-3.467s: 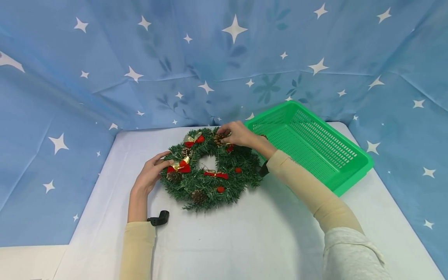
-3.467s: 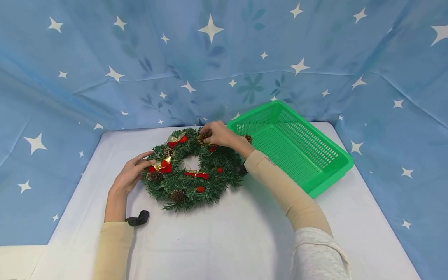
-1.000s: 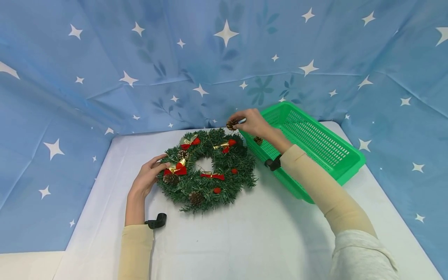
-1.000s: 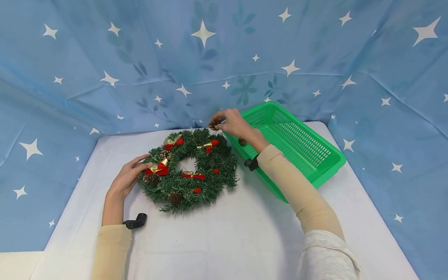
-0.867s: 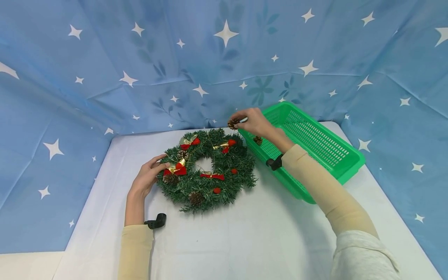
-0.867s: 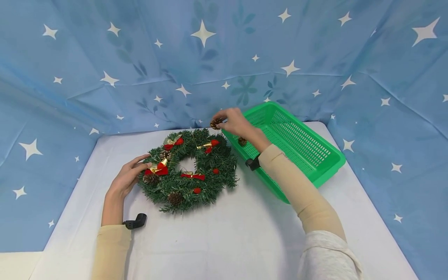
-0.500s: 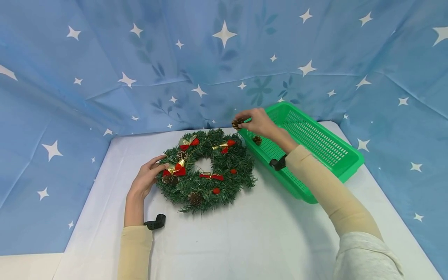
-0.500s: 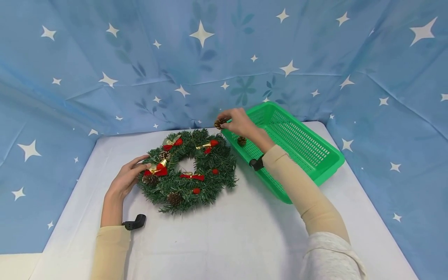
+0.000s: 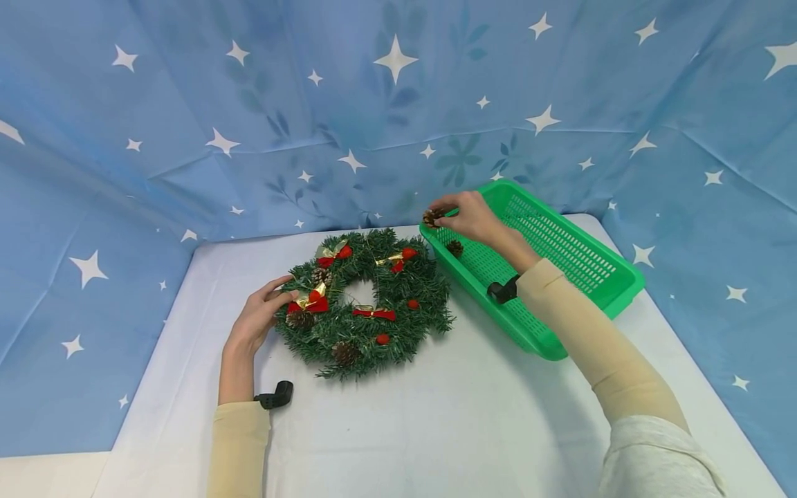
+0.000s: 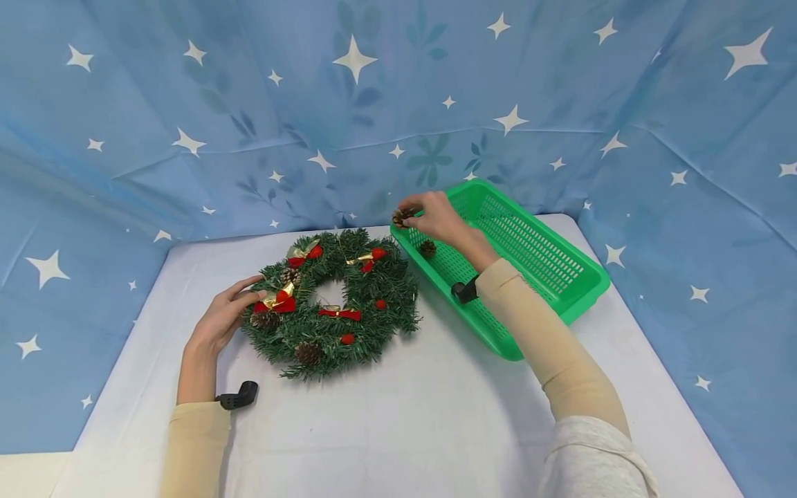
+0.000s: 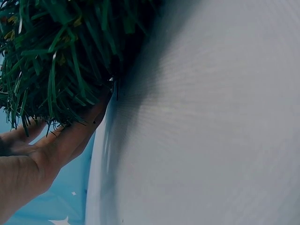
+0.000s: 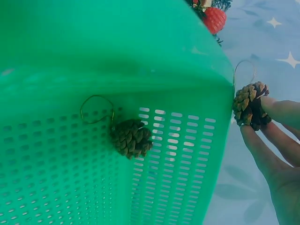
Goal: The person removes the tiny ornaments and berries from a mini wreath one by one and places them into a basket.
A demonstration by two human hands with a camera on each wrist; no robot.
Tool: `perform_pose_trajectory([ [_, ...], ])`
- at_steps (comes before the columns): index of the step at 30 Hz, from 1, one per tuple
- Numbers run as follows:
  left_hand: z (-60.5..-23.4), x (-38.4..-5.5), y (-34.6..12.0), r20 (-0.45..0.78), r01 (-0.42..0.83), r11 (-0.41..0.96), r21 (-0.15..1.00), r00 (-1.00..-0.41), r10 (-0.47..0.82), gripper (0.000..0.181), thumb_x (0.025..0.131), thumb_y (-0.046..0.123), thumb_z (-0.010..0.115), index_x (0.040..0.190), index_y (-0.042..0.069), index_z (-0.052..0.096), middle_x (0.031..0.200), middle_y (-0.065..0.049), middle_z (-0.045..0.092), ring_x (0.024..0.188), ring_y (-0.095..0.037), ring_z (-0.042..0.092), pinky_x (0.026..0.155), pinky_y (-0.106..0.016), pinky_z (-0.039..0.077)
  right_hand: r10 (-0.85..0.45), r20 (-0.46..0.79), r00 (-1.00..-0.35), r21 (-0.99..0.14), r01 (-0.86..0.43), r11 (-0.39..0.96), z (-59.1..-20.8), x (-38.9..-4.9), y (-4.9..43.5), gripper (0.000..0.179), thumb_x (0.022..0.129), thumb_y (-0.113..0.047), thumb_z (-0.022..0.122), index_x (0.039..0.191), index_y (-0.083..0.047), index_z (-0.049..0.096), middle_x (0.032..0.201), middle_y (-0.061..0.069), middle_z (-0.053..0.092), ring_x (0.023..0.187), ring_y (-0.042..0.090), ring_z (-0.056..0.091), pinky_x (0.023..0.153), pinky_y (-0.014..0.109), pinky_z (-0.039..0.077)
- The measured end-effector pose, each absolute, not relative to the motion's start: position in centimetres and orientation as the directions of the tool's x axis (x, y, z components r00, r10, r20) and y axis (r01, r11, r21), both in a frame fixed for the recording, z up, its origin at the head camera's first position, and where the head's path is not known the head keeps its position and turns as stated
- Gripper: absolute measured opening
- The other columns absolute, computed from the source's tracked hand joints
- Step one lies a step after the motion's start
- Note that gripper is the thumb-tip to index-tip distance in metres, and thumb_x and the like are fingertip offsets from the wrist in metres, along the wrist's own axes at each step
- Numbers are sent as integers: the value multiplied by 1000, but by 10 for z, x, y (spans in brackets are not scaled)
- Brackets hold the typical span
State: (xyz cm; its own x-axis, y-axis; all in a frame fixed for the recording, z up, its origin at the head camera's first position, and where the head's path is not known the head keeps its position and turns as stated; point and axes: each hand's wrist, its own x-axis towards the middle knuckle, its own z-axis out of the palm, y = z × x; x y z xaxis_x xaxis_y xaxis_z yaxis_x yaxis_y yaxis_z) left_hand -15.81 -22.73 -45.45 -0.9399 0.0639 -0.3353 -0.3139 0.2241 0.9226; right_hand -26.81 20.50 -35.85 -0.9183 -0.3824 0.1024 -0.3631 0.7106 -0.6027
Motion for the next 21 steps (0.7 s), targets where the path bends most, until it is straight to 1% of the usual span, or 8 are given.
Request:
perform_pose_trajectory([
  [1,-454,-158,-227,-336,-315,220,923,-940,66,69,103,36,65,163,19,34,163,-22,31,148,-38,30,106,-54,35,-381,102,-919,-602,-362,712,-359,-268,206,34,97,-7,71,131,-4,70,123,18,73,113,34,69,93,47,56],
  [2,-454,-158,-227,-336,-315,218,924,-939,69,70,103,36,65,163,19,34,163,-22,30,151,-39,26,113,-58,31,-380,102,-919,-600,-362,713,-359,-268,208,34,97,-7,71,131,-3,70,123,19,72,113,35,69,94,48,56],
  [3,-454,-158,-228,-337,-315,214,925,-939,73,70,103,35,65,163,19,33,164,-22,28,154,-39,22,118,-63,25,-379,102,-920,-597,-362,716,-360,-268,209,34,97,-7,71,131,-3,70,123,19,73,113,35,69,94,48,56],
  [4,-454,-158,-228,-337,-315,210,926,-939,76,70,103,35,65,163,18,33,164,-23,28,156,-40,19,120,-66,20,-378,103,-920,-593,-362,719,-360,-268,211,34,96,-7,72,131,-3,70,123,19,73,113,36,69,94,49,55],
  [6,-454,-158,-228,-336,-314,205,927,-938,82,70,103,34,65,163,18,33,163,-23,28,157,-40,16,121,-69,15,-377,107,-920,-583,-365,726,-361,-268,214,34,96,-7,72,130,-2,70,122,19,73,112,36,70,95,50,55],
  [8,-454,-157,-228,-335,-312,203,928,-938,87,70,103,34,64,164,18,32,163,-23,29,157,-40,14,120,-70,13,-374,110,-921,-575,-365,732,-362,-267,217,34,96,-7,72,130,-3,70,122,19,73,112,36,70,95,50,55],
  [14,-455,-158,-229,-334,-312,197,929,-938,90,70,103,33,64,164,19,31,162,-23,31,157,-40,17,120,-69,15,-364,106,-925,-569,-356,741,-365,-267,225,35,96,-8,73,131,-1,70,123,20,72,115,37,68,94,51,54],
  [21,-455,-159,-228,-335,-313,202,928,-939,85,71,103,35,65,164,19,32,161,-23,33,156,-40,19,120,-70,15,-350,89,-933,-553,-338,761,-367,-266,234,34,96,-8,72,130,-2,70,122,20,73,114,37,68,96,53,53],
])
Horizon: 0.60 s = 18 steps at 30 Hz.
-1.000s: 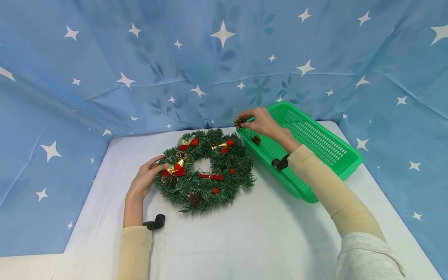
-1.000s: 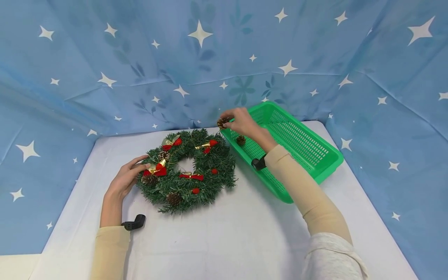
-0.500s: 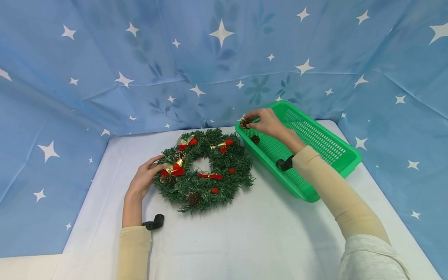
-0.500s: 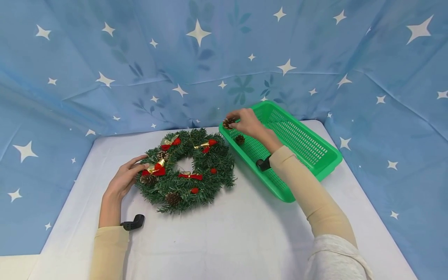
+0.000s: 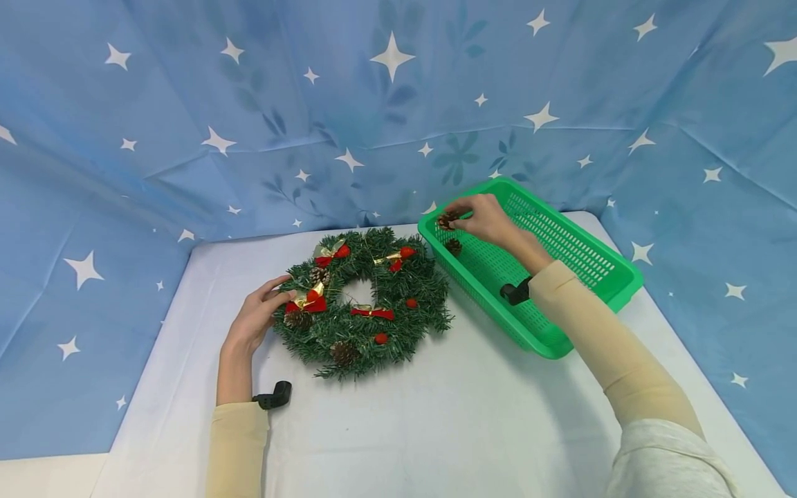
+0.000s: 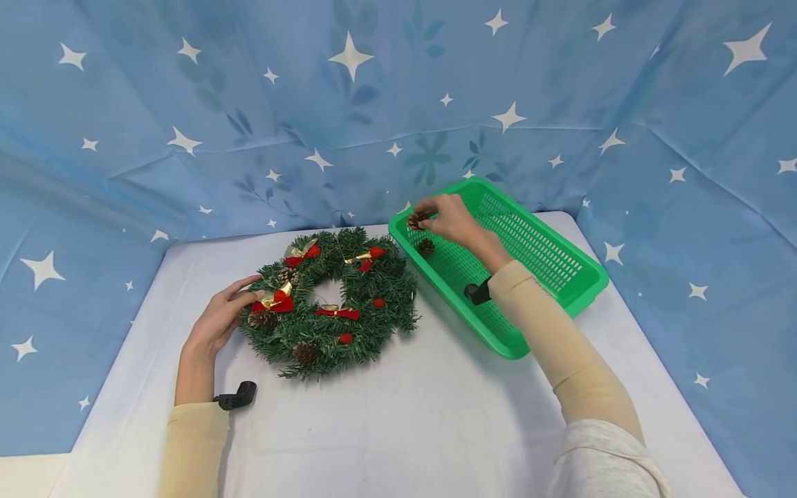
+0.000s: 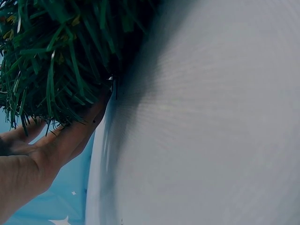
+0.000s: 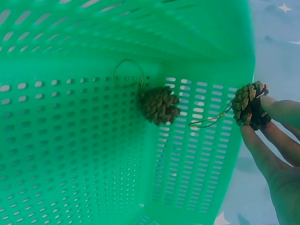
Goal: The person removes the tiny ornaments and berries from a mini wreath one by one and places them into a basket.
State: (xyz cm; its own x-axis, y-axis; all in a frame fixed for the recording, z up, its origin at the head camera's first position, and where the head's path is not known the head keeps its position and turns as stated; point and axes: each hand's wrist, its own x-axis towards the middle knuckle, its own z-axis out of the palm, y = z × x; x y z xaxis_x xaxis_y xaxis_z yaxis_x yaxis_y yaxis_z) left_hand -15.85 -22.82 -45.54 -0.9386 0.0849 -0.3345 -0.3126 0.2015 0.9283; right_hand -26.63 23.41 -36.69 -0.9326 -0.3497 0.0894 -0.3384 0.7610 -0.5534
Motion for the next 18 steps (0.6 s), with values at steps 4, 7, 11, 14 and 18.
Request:
perform_pose_trajectory([
  [4,-455,-159,-229,-336,-315,200,928,-939,80,71,103,34,65,163,18,32,161,-24,33,156,-39,18,119,-70,15,-342,85,-936,-545,-331,770,-371,-267,240,35,96,-8,72,130,-3,70,123,20,72,115,37,67,99,54,51],
  [7,-455,-159,-229,-338,-317,201,927,-937,82,71,103,34,65,163,18,32,162,-23,31,157,-40,16,119,-71,14,-340,91,-936,-539,-334,773,-375,-269,245,34,96,-7,73,130,-2,71,122,20,73,114,36,68,99,54,51],
  [11,-455,-158,-229,-341,-319,205,926,-937,82,70,103,34,64,164,19,32,163,-23,30,157,-40,16,120,-70,14,-340,87,-936,-535,-332,777,-381,-271,251,34,96,-8,73,129,-2,71,122,21,73,113,36,68,97,54,52],
  [14,-455,-158,-228,-339,-317,212,924,-937,78,70,103,35,64,164,20,32,160,-23,35,154,-38,24,119,-64,24,-334,74,-940,-535,-320,782,-384,-271,255,34,97,-8,72,130,-2,70,123,21,72,112,37,68,94,54,53],
  [18,-454,-158,-227,-337,-314,234,920,-939,66,70,102,39,65,163,22,34,148,-16,49,130,-26,44,89,-42,40,-322,56,-945,-540,-300,786,-387,-272,258,35,97,-8,72,131,-2,69,123,22,72,113,37,68,95,54,53],
])
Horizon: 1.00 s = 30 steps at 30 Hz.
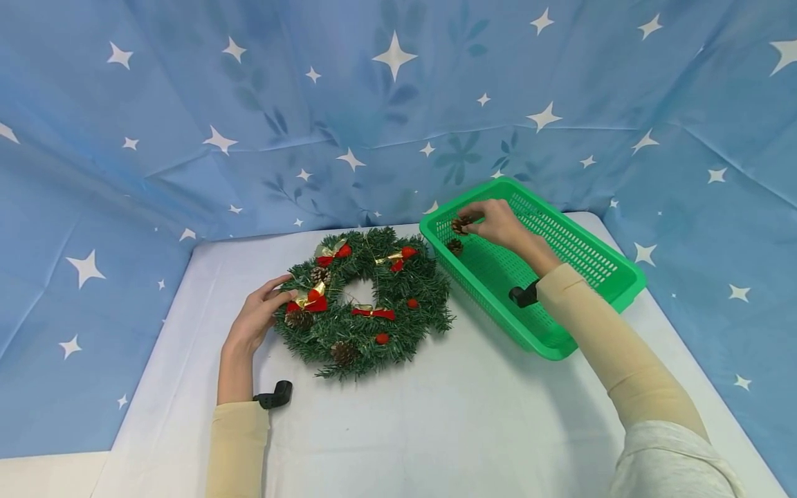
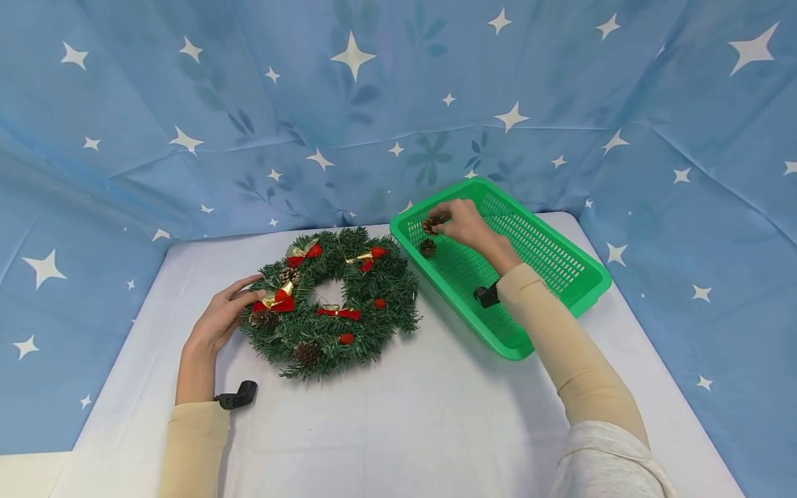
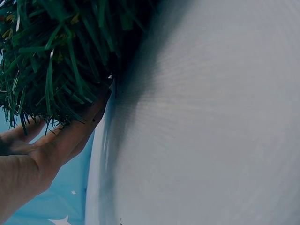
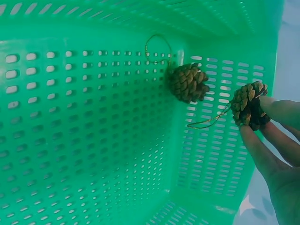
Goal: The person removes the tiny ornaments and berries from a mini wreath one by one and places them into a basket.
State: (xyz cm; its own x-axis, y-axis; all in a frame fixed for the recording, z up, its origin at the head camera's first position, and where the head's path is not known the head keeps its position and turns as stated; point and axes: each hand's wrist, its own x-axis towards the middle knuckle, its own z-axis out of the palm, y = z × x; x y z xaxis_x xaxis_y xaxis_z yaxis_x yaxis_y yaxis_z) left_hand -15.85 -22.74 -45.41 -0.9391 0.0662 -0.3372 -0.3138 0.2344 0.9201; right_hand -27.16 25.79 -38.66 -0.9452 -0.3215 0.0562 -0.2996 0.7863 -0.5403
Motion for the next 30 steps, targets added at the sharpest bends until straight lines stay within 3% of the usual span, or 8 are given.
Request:
perform_pose_trajectory([
  [3,-454,-159,-228,-337,-315,242,918,-940,58,69,102,40,65,162,23,36,139,-9,55,106,-15,46,72,-35,33,-317,46,-947,-545,-290,787,-389,-272,259,35,97,-8,71,131,-1,69,124,22,71,113,37,68,96,54,53],
  [6,-454,-158,-229,-339,-315,248,916,-939,58,69,102,40,65,162,23,36,137,-7,55,98,-12,44,71,-34,33,-315,32,-948,-550,-280,787,-392,-273,260,35,98,-7,70,132,0,68,125,22,71,114,38,67,95,54,53],
  [9,-454,-158,-229,-340,-316,245,917,-938,62,69,102,39,65,163,23,35,141,-11,54,113,-15,46,81,-38,36,-312,18,-950,-557,-269,785,-395,-274,262,36,98,-7,70,133,1,67,127,23,70,115,39,67,95,55,53],
  [12,-455,-158,-228,-340,-319,218,922,-938,68,70,102,37,66,163,22,35,143,-14,53,130,-27,43,98,-49,39,-309,9,-951,-561,-260,786,-399,-275,264,37,98,-6,69,134,1,66,128,23,69,116,40,66,95,55,53],
  [15,-455,-158,-229,-337,-317,197,928,-938,77,70,102,35,67,162,21,35,139,-14,54,148,-33,32,117,-63,27,-304,4,-953,-560,-254,789,-403,-277,265,36,98,-4,69,133,2,67,128,24,69,116,40,66,94,55,54],
  [21,-455,-158,-229,-330,-310,187,932,-940,83,71,102,32,67,163,18,34,134,-11,55,154,-36,26,121,-67,19,-311,13,-950,-540,-268,798,-410,-279,268,35,97,0,68,132,3,67,126,25,69,113,41,68,89,53,56],
  [30,-457,-160,-230,-330,-309,191,932,-940,89,71,102,33,67,163,20,33,146,-20,49,156,-37,21,120,-69,15,-313,5,-950,-539,-266,799,-414,-282,268,34,97,1,66,131,6,67,125,28,69,112,43,68,89,54,57],
])
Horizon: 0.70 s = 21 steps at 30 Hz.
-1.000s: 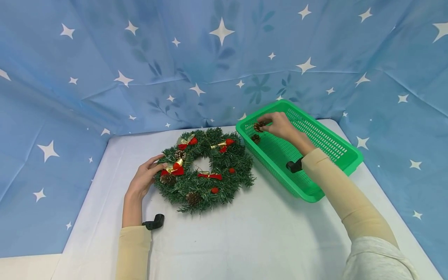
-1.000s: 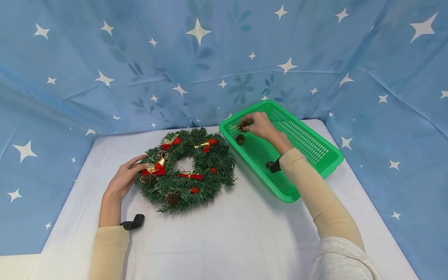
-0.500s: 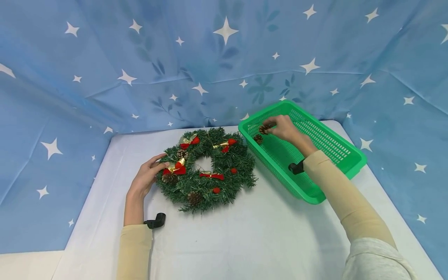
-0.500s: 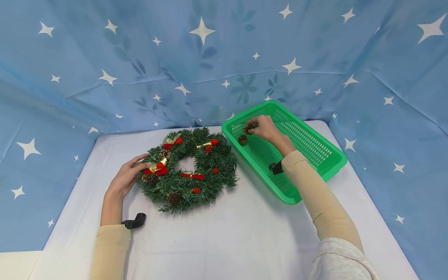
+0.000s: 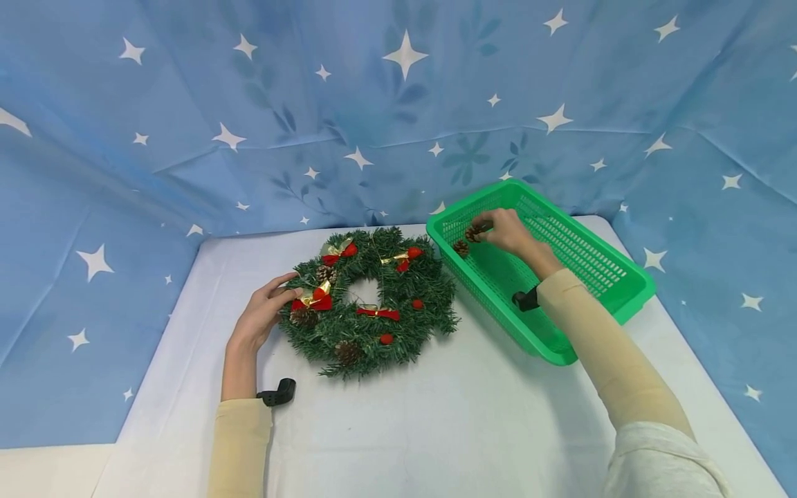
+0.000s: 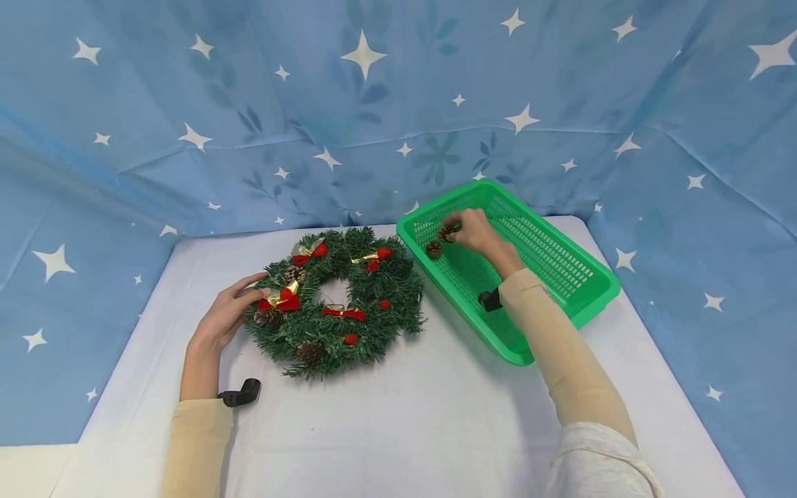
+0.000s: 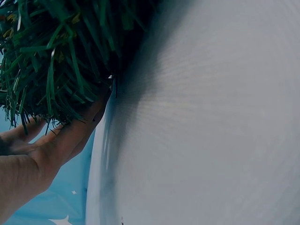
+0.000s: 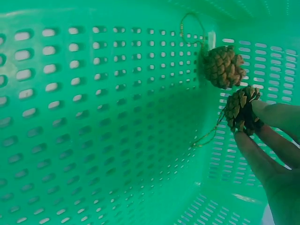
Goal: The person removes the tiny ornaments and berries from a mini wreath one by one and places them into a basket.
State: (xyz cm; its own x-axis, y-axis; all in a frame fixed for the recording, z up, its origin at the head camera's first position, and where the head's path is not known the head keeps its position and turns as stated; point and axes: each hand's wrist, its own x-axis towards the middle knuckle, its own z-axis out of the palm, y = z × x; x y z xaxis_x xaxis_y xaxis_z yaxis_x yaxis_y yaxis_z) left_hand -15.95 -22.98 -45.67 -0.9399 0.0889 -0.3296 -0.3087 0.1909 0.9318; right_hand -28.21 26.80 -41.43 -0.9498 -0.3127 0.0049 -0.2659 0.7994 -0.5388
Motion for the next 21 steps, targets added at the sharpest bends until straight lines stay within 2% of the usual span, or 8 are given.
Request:
perform_pose_trajectory([
  [6,-458,-161,-230,-329,-308,191,932,-940,88,71,102,32,67,163,20,32,143,-18,51,155,-37,23,120,-70,15,-309,-26,-951,-539,-248,805,-421,-282,270,34,97,1,66,131,6,67,128,29,66,113,43,67,88,53,57],
  [11,-458,-160,-230,-329,-308,191,932,-940,90,71,102,32,66,163,20,32,148,-22,47,156,-37,20,120,-70,14,-309,-35,-950,-538,-243,807,-425,-282,270,33,97,1,67,130,5,67,129,28,66,112,43,67,86,52,58],
  [21,-457,-160,-229,-332,-311,189,931,-939,87,70,103,31,65,163,18,32,156,-24,40,155,-39,23,120,-68,18,-301,-50,-952,-542,-227,809,-427,-286,266,34,97,0,67,131,6,66,129,29,65,111,43,68,74,41,56],
])
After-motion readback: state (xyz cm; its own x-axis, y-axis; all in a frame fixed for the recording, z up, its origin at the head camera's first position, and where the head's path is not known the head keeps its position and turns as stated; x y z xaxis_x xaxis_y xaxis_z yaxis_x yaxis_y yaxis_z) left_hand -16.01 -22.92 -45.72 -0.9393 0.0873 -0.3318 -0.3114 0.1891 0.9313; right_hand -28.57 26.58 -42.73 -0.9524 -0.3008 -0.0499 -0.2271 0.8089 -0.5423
